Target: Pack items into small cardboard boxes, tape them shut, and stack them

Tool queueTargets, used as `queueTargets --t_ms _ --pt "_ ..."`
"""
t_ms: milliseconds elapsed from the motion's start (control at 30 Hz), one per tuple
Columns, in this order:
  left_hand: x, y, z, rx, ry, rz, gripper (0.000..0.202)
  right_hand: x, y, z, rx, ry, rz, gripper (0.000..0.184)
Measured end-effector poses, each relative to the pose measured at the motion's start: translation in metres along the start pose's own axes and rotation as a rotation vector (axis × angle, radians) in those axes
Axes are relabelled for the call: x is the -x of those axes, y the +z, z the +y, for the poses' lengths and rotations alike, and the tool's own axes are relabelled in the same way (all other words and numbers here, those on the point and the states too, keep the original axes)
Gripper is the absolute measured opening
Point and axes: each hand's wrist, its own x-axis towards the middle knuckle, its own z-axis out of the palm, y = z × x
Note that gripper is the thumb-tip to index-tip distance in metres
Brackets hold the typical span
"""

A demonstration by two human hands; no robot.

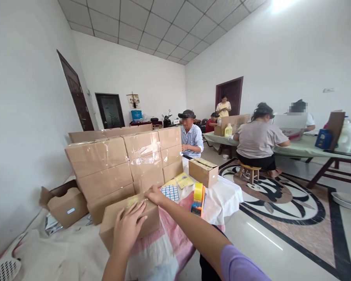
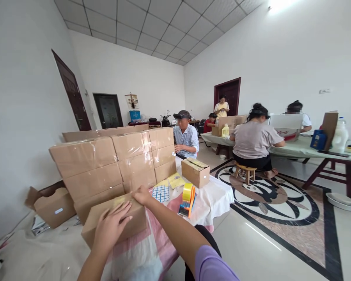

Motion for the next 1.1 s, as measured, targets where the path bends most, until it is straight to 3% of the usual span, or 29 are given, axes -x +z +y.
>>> queueTargets --t_ms 100,167,300,367,467,633,733,833,900,1000,1100 --pt "0.001 0.0 -0.001 0.022 0.086 0.023 0.042 0.033 -0.025 0.017 -0.07 -0.087 -0.071 0.069" --pt "0.001 0.001 -0.001 0.054 0.177 0.036 0.043 0.061 -0.047 0.028 -0.064 -0.247 -0.114 0.085" --pt "0.002 0.0 0.008 0.1 0.415 0.092 0.042 0.123 -0.09 0.037 0.105 -0.483 -0.136 0.121" --pt "0.002 -0.003 0.021 0.097 0.523 0.154 0.041 0.151 -0.108 0.035 0.183 -0.514 -0.083 0.121" --pt "0.004 -0.012 0.052 0.073 0.69 0.271 0.041 0.188 -0.128 0.036 0.224 -0.521 0.04 0.107" --pt "0.009 -0.032 0.097 0.04 0.907 0.392 0.047 0.249 -0.158 0.064 0.143 -0.482 0.168 0.095" --pt "0.011 -0.033 0.093 0.107 0.843 0.526 0.049 0.29 -0.189 0.092 0.143 -0.488 0.295 0.089" --pt "0.012 -0.027 0.069 0.237 0.673 0.661 0.051 0.324 -0.234 0.118 0.337 -0.525 0.54 0.089" --pt "0.013 -0.024 0.053 0.309 0.548 0.661 0.05 0.336 -0.268 0.132 0.479 -0.455 0.692 0.085" --pt "0.015 -0.024 0.039 0.387 0.362 0.628 0.045 0.328 -0.312 0.154 0.578 -0.3 0.849 0.083" --pt "0.017 -0.027 0.037 0.452 0.236 0.602 0.041 0.296 -0.336 0.183 0.532 -0.191 0.871 0.081"
